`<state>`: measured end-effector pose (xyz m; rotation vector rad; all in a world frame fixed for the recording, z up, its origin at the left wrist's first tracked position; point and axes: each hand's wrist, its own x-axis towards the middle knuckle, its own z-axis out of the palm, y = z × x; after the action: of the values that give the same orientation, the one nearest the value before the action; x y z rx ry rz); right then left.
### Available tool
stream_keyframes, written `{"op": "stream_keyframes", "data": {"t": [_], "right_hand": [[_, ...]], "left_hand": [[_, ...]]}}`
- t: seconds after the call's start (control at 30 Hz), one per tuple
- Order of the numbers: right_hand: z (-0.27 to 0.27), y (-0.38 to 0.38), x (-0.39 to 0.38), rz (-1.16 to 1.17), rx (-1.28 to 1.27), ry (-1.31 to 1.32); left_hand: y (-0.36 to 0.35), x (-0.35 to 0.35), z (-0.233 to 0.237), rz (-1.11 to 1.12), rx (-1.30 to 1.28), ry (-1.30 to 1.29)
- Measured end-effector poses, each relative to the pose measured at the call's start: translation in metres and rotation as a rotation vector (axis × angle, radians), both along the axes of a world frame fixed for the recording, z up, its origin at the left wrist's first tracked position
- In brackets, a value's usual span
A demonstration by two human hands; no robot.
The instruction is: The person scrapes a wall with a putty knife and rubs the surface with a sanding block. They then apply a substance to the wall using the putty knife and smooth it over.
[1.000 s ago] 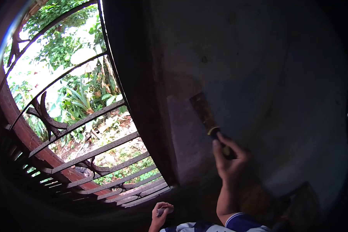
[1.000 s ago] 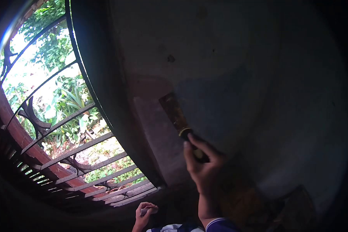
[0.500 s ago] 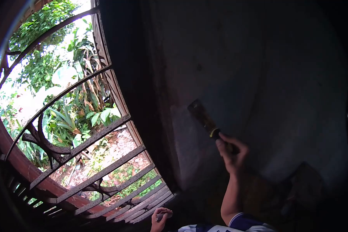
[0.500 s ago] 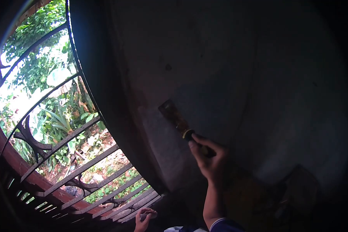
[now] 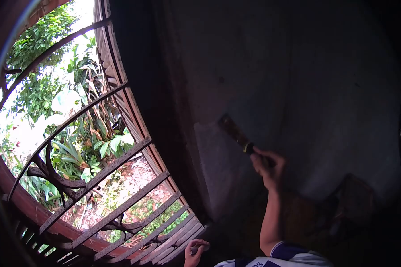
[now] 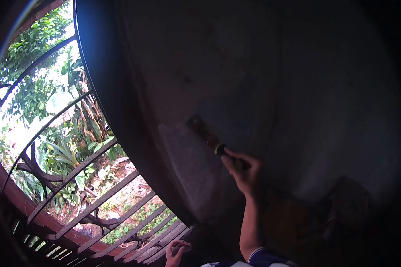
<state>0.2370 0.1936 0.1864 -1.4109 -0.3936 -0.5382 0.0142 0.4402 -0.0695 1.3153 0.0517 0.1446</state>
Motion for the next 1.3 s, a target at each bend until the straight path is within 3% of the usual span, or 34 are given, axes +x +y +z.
{"op": "stream_keyframes", "data": {"t": [0.07,0.17,0.2,0.3,0.47,0.57,0.67,0.77,0.83,0.93,1.13,1.3], "right_hand": [[-0.014,-0.008,-0.009,-0.054,-0.062,-0.081],[-0.037,-0.044,-0.016,-0.030,0.106,0.082],[-0.039,-0.059,-0.009,-0.092,0.020,0.089],[-0.014,-0.052,0.023,-0.044,-0.073,-0.136],[0.032,0.014,0.023,0.010,-0.054,-0.213],[0.008,-0.022,0.014,-0.133,-0.040,-0.233],[-0.017,-0.069,0.017,-0.086,-0.042,-0.009],[0.005,-0.055,0.039,-0.053,-0.132,-0.155],[0.036,-0.015,0.046,0.088,-0.116,-0.157],[0.049,0.017,0.037,0.102,-0.058,-0.321],[-0.007,-0.060,0.012,0.074,-0.026,-0.105],[0.032,-0.038,0.026,-0.013,-0.156,-0.191]], "left_hand": [[0.002,-0.006,-0.007,-0.012,0.012,0.012],[0.002,-0.007,-0.005,0.008,0.004,0.007],[0.002,-0.008,-0.005,0.019,0.003,0.013],[0.002,-0.013,-0.008,0.062,0.013,-0.008],[-0.006,-0.015,-0.004,0.062,0.045,-0.007],[-0.008,-0.018,-0.007,0.103,0.024,-0.039],[-0.008,-0.026,-0.015,0.158,0.043,0.000],[-0.005,-0.030,-0.020,0.179,0.058,0.016],[-0.007,-0.030,-0.023,0.173,0.047,0.014],[-0.015,-0.026,-0.012,0.174,0.066,-0.006],[-0.025,-0.029,0.002,0.291,0.145,0.030],[-0.034,-0.035,0.001,0.300,0.133,0.032]]}}
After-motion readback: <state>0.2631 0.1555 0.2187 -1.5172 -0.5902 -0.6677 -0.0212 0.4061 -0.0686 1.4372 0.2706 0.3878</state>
